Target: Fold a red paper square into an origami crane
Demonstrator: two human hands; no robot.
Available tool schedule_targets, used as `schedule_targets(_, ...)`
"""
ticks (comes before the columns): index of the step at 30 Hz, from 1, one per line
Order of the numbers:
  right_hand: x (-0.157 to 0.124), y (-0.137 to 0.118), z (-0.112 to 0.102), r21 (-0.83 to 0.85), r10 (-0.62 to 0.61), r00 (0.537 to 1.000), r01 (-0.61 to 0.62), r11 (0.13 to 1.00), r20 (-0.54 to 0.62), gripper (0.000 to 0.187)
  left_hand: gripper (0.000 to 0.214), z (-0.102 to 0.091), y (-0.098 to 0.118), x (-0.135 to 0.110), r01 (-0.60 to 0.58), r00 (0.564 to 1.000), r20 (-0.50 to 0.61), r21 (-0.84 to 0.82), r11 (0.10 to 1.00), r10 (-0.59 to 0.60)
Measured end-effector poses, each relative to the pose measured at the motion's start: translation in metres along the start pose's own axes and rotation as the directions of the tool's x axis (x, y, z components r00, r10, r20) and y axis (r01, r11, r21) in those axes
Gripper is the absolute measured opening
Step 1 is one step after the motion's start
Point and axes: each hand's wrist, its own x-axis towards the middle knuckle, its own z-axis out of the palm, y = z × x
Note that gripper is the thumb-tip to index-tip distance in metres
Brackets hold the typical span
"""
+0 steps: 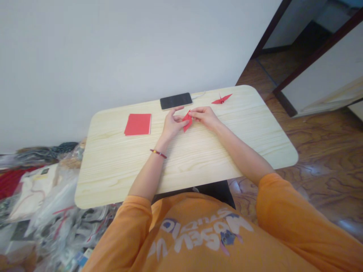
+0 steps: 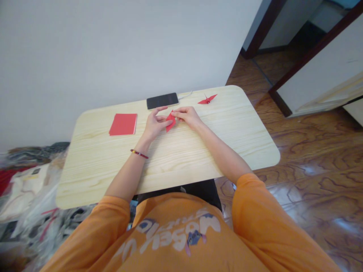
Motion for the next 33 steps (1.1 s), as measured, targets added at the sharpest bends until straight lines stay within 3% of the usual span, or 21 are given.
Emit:
schedule_targets(6, -0.0006, -0.0002, 0.0010, 0.032, 0.008, 1.000, -0.008, 0.999, 0.010, 0.030, 0.055, 0.0033, -0.0009, -0.0002, 0.000, 0.999, -0.044, 0.004, 1.000, 0.000)
schedule_targets(16, -0.0002, -0.0025, 0.0002, 0.158, 0.068, 0.997, -0.062, 0.986, -0.032, 0.021, 0.054, 0.0028, 0.0053, -0.0015, 0.037, 0.999, 0.002, 0.009, 0.999, -0.037)
schedule_targets(22, 0.0010, -0.0024, -0.0014, 0.194, 0.050, 0.999, -0.050, 0.980, 0.009, 0.028, 0.055, 0.0008, 0.0056, -0.0013, 0.043, 0.999, 0.020, -0.010, 0.999, -0.043)
schedule_targets(29, 0.0009, -0.0078, -0.0030, 0.197, 0.114, 0.993, -0.104, 0.975, -0.042, 0.036, 0.059, -0.0012, 0.0060, -0.0004, 0.080, 0.996, 0.047, -0.018, 0.997, -0.079)
schedule_targets(33, -0.0017, -0.0098, -0.0022, 0.156, 0.119, 0.992, -0.124, 0.980, 0.037, 0.037, 0.060, -0.0019, 0.0048, -0.0002, 0.096, 0.994, 0.055, -0.038, 0.995, -0.094)
